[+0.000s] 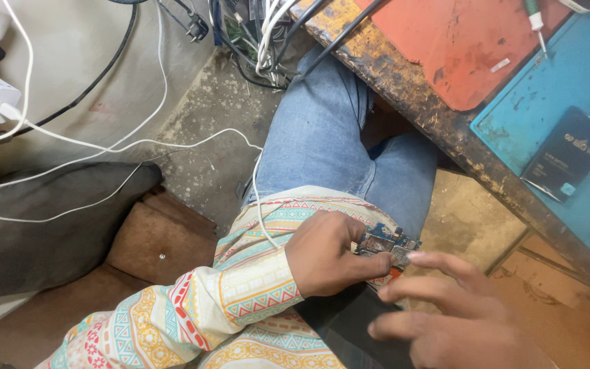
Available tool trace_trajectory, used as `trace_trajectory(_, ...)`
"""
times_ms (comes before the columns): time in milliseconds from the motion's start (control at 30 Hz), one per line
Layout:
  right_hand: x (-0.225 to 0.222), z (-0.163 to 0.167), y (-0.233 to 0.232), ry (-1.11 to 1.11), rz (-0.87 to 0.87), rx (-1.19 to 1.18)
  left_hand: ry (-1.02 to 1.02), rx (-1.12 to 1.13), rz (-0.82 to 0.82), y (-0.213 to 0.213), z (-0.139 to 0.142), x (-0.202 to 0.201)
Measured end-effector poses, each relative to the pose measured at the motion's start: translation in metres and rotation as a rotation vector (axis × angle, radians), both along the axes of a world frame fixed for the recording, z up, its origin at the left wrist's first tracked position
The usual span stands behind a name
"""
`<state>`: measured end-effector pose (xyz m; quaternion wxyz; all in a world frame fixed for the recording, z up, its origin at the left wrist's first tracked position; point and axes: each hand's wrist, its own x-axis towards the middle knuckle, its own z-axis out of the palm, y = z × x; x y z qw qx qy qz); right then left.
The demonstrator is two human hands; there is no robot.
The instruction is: The person sits on the floor holding a phone motherboard and an orange battery pack on their lap, using tweezers to work on the board's connectors. They then hold the board over a phone body, continue manipulating it with tweezers, and finally place the battery pack on the workbench.
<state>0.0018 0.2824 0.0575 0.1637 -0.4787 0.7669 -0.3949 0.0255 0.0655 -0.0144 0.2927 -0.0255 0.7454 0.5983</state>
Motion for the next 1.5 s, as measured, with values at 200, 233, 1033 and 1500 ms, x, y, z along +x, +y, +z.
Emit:
trace_trajectory(200, -0.011, 0.002, -0.003, 0.063, -0.010, 0.042, 0.046, 0.048, 0.020, 0.000, 0.001, -0.002)
trace_trajectory(233, -0.013, 0.005, 0.000, 0.051, -0.001, 0.046, 0.045, 0.049, 0.023, 0.000, 0.001, -0.001)
trace_trajectory(1033, 0.008, -0.026, 0.064, 0.046, 0.205, 0.144, 0.005, 0.057, 0.014, -0.003, 0.003, -0.004)
trace_trajectory(1500, -0.037, -0.003, 0.090, 0.081, -0.326, -0.015, -0.024, 0.035, 0.049, -0.002, -0.001, -0.001)
